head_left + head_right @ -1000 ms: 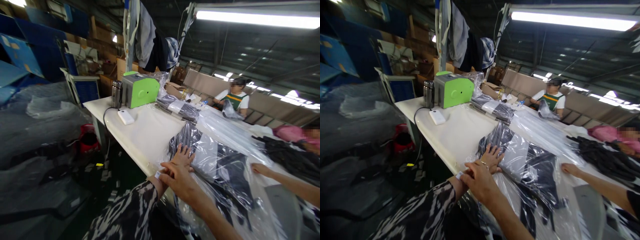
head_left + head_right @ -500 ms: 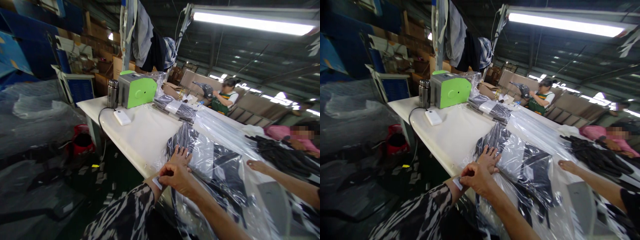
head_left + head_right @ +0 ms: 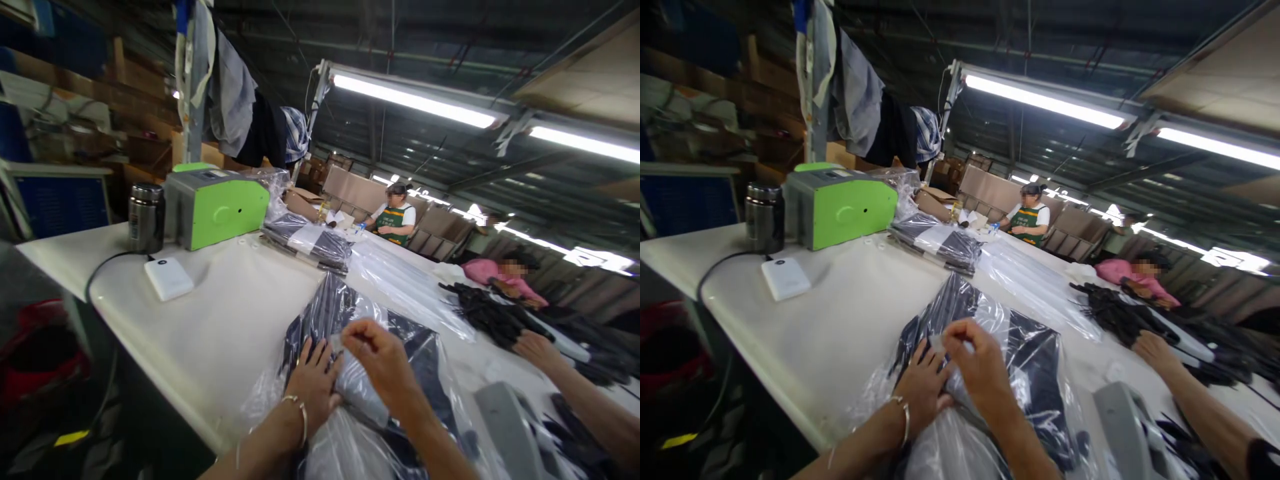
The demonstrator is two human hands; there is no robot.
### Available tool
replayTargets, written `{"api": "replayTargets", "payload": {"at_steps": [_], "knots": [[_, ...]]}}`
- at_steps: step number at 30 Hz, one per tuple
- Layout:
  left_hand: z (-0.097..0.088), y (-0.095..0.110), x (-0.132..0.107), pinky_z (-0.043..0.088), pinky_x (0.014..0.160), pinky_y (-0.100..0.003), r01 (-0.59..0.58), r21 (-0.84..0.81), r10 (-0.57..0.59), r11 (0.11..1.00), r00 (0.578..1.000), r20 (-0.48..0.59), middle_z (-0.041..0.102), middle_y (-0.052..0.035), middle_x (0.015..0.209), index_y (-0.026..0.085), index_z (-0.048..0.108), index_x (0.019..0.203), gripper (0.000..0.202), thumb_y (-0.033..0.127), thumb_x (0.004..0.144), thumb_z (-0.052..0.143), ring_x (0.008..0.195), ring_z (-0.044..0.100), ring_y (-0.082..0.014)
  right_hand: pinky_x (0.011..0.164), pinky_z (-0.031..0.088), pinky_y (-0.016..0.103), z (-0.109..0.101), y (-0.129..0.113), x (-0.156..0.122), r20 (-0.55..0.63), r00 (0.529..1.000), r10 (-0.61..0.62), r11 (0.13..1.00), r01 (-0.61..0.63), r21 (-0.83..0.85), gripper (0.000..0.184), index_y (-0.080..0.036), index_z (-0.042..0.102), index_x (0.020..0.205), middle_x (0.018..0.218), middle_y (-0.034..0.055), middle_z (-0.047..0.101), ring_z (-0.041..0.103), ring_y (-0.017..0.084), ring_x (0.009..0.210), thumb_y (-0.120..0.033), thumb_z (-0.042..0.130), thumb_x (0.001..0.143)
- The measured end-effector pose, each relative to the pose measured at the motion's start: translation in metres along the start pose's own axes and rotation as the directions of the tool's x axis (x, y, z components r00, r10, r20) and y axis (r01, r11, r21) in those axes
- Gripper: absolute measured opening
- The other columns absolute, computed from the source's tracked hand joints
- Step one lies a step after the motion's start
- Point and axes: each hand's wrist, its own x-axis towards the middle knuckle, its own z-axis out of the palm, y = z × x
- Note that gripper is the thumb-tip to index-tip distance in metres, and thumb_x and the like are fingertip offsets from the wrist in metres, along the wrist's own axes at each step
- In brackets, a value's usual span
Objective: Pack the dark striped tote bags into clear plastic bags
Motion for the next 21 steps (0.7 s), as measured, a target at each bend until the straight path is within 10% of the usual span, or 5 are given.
{"api": "replayTargets", "payload": {"at_steps": [4,9,15,21], "knots": [[0.007,-0.005,-0.009,0.017,0.117,-0.066,-0.035,-0.01,0.035,0.999,0.999,0.039,0.021,-0.01,0.16,0.036,0.027,0.151,0.083,0.055,0.079,0.064,0.147,0.019,-0.0344,0.058,0.04,0.027,-0.059,0.062,0.095,0.095,0.994,0.061,0.983,-0.044,-0.176,0.027,-0.021,0.055,0.097,0.065,-0.0039,0.063,0.054,0.014,0.06,-0.031,0.064,0.074],[0.022,-0.019,-0.018,0.034,0.106,-0.069,-0.206,0.111,0.211,0.972,0.977,-0.029,0.028,-0.0118,0.156,0.038,0.018,0.153,0.091,0.058,0.078,0.065,0.14,0.034,-0.04,0.056,0.038,0.025,-0.07,0.132,0.171,0.319,0.932,0.172,0.935,-0.052,-0.351,0.02,-0.02,0.055,0.087,0.065,-0.0044,0.061,0.054,0.012,0.059,-0.025,0.064,0.07],[0.034,-0.029,-0.018,0.04,0.109,-0.052,-0.233,0.393,0.36,0.89,0.887,-0.29,0.054,-0.0067,0.142,0.037,0.039,0.145,0.058,0.038,0.09,0.056,0.128,0.053,-0.0296,0.054,0.037,0.023,-0.056,0.176,0.212,0.444,0.868,0.224,0.928,-0.051,-0.368,0.017,-0.018,0.061,0.076,0.061,-0.0042,0.061,0.053,0.011,0.057,-0.028,0.071,0.065],[0.038,-0.033,-0.017,0.04,0.111,-0.049,-0.21,0.506,0.398,0.837,0.867,-0.3,0.056,-0.0001,0.141,0.042,0.047,0.139,0.051,0.047,0.089,0.054,0.133,0.047,-0.0267,0.052,0.036,0.023,-0.051,0.207,0.222,0.469,0.85,0.24,0.929,-0.062,-0.364,0.018,-0.018,0.061,0.074,0.06,-0.0042,0.061,0.052,0.011,0.056,-0.03,0.071,0.065]]}}
